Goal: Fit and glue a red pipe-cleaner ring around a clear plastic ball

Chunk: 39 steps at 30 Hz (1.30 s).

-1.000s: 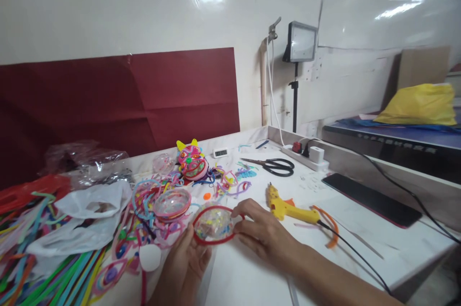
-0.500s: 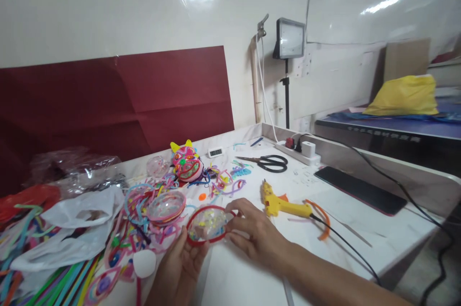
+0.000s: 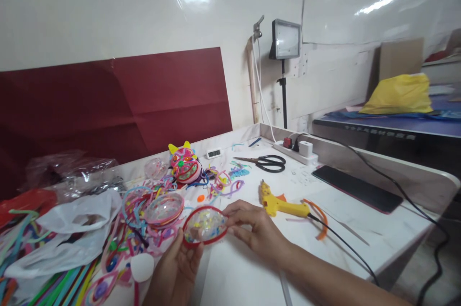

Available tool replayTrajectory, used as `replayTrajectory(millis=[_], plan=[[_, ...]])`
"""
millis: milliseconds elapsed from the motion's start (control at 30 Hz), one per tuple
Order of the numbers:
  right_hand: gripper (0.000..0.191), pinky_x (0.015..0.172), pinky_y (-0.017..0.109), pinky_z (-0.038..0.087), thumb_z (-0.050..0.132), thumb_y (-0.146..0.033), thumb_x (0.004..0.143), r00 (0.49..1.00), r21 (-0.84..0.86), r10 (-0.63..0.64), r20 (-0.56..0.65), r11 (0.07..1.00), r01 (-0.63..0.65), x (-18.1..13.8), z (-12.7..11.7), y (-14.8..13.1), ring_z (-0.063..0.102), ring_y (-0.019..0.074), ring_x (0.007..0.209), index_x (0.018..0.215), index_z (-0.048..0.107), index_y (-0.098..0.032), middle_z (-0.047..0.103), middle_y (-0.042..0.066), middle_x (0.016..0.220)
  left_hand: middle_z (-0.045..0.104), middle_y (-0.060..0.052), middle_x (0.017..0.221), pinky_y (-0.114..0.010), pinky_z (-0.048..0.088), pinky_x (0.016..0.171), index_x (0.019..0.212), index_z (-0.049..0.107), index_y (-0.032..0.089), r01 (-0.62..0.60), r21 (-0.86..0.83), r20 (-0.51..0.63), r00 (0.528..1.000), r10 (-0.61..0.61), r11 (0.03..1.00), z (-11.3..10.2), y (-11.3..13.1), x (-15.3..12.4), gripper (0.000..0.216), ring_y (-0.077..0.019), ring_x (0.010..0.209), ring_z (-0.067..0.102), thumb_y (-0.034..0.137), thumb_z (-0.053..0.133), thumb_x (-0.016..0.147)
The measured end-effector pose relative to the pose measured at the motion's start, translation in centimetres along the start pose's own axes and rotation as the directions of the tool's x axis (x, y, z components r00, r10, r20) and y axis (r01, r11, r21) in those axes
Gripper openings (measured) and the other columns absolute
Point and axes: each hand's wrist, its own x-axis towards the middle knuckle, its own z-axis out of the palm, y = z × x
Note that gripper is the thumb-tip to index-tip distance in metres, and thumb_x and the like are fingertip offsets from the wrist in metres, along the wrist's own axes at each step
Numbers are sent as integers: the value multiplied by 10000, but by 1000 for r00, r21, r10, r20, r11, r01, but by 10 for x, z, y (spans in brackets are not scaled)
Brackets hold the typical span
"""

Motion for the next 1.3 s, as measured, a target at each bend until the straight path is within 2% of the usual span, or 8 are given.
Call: replayTrajectory(millis=[200,367,600,767,900,1033,1167,1300], plan=[[81,688,313,574,669,-216,813,999,102,38,-35,994,-34,1,2,2,678,192,830,799,739,-176,675,110,944,730,-25,632,-211,599,457,950,602,109,-32,-6,-22,999,32,999,5,2,-5,223,-123,505,698,14,401,934],[60,712,329,556,696,-214,786,993,147,114,-39,983,-107,2,2,2,665,190,820,763,743,-184,686,93,918,720,-15,622,-209,590,437,988,609,104,13,-17,-40,999,-14,1000,6,4,-6,230,-120,462,679,31,397,938],[31,719,319,527,727,-185,746,987,126,150,-56,982,-142,3,1,1,653,193,802,723,739,-168,675,102,900,696,1,587,-203,577,428,1052,605,111,32,-26,-62,998,-33,999,6,4,-6,270,-120,445,669,22,381,931],[46,692,326,503,756,-207,709,981,177,177,-78,971,-162,3,3,1,627,193,761,714,744,-163,649,95,862,700,-1,605,-198,572,436,1081,613,139,58,-58,-15,998,-59,997,3,4,-1,269,-131,466,680,50,418,919],[97,684,320,480,793,-249,659,960,316,277,-45,915,-250,4,5,4,605,184,763,698,747,-173,625,75,868,704,-4,621,-196,568,428,1104,608,148,64,-59,2,998,-64,996,0,4,1,280,-137,479,686,65,415,920],[193,600,268,436,854,-295,564,916,435,402,-11,827,-357,6,5,5,561,125,660,650,739,-166,604,41,836,700,-4,610,-194,568,421,1107,607,136,73,-32,2,997,-73,997,0,4,1,290,-126,441,666,61,392,927],[258,545,234,411,897,-276,456,862,498,506,33,739,-453,9,5,1,510,69,552,605,728,-151,593,-3,742,702,-6,610,-206,572,414,1083,605,119,71,2,-1,997,-71,997,1,4,0,279,-117,419,652,52,375,939],[292,523,230,422,902,-292,413,818,541,571,66,668,-510,10,3,-1,532,72,531,586,720,-142,600,-16,701,701,-4,594,-188,558,400,1009,613,110,31,1,-49,998,-31,1000,3,3,0,264,-98,389,631,30,371,941]])
